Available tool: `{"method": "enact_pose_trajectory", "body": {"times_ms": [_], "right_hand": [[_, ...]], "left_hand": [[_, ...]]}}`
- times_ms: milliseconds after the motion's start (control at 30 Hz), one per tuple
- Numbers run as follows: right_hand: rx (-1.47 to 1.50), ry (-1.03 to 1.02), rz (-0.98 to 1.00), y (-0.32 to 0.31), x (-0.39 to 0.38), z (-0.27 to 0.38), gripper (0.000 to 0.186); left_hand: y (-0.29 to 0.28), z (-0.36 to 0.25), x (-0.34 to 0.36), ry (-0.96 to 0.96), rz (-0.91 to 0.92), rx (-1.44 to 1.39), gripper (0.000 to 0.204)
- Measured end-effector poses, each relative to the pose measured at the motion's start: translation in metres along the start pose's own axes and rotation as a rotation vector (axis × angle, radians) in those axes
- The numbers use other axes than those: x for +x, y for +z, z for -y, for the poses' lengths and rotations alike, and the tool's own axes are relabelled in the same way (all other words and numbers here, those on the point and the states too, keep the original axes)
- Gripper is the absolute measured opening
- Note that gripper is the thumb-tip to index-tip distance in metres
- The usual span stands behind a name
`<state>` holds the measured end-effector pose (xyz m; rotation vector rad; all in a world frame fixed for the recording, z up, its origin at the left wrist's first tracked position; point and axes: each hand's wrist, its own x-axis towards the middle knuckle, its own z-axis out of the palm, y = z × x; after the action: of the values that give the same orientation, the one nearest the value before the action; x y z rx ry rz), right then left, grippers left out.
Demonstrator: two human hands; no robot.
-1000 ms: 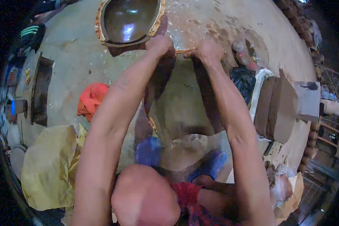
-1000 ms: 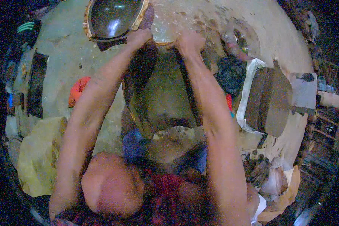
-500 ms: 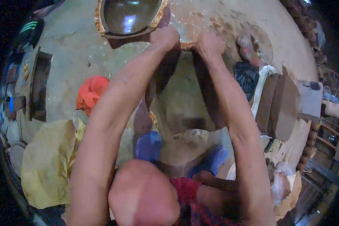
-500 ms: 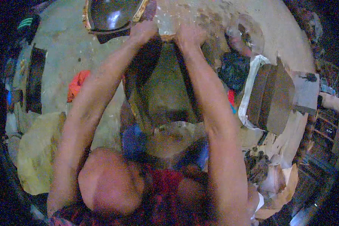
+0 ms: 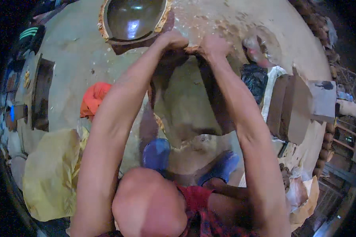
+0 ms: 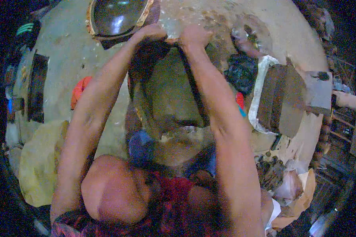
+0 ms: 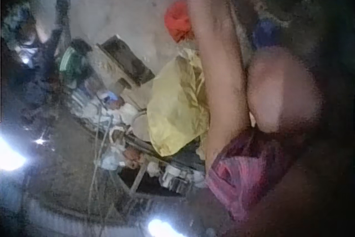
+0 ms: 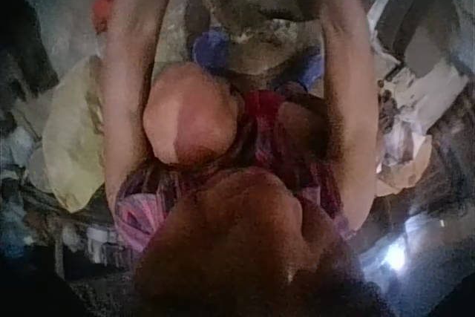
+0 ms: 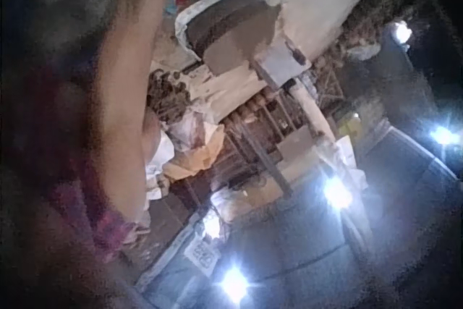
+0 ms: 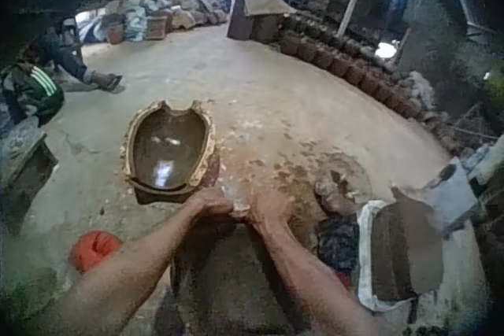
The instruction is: The person wipes the inside of two mold halves with a cloth, scrapes the surface of a clay slab with a small red tool, and uses a large metal blade to separate the slab. They then lift the clay slab and press it into the bottom and sides of one mold by hand.
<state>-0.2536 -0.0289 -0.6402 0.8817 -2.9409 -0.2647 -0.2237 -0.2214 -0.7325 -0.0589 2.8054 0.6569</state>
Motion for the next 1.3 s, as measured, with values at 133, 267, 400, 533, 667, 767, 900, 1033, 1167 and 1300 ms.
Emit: {"method": "enact_pose_trajectory", "body": {"times_ms": [133, 267, 400, 533, 667, 767, 900, 1033, 1167, 1300], "right_hand": [[0.164, 0.022, 0.147, -0.008, -0.010, -0.014, 0.056], [0.172, -0.048, -0.048, 0.024, -0.009, -0.049, 0.077], [0.475, -0.096, -0.237, 0.006, -0.034, -0.043, 0.062], [0.471, 0.186, -0.958, -0.045, -0.114, -0.098, 0.050], [0.118, 0.569, -0.868, -0.006, -0.279, -0.298, 0.041], [-0.203, 1.222, -0.582, 0.000, -0.409, -0.373, 0.075], [-0.308, 1.794, -0.076, 0.030, -0.571, -0.391, 0.107], [-0.142, 1.536, -0.400, 0.017, -0.761, -0.456, 0.087], [0.404, 1.797, -0.328, 0.053, -0.740, -0.458, 0.074], [-0.220, 1.791, 0.051, 0.066, -0.688, -0.448, 0.064]], "left_hand": [[-0.010, -0.035, -0.010, 0.054, 0.026, 0.134, 0.043], [-0.017, -0.056, -0.023, 0.210, -0.050, 0.052, 0.041], [-0.012, -0.021, -0.058, 0.148, -0.044, -0.002, 0.046], [-0.040, 0.025, -0.031, -0.081, -0.116, 0.174, 0.050], [0.024, 0.034, -0.014, 0.056, -0.138, 0.103, 0.047], [0.009, 0.076, -0.004, 0.121, -0.059, 0.030, 0.042], [-0.016, 0.110, -0.012, 0.052, -0.064, 0.001, 0.042], [0.051, 0.092, -0.024, -0.045, -0.009, -0.251, 0.043], [0.004, 0.100, -0.036, -0.153, -0.052, -0.285, 0.044], [-0.017, 0.088, -0.042, -0.212, -0.070, -0.314, 0.045]]}}
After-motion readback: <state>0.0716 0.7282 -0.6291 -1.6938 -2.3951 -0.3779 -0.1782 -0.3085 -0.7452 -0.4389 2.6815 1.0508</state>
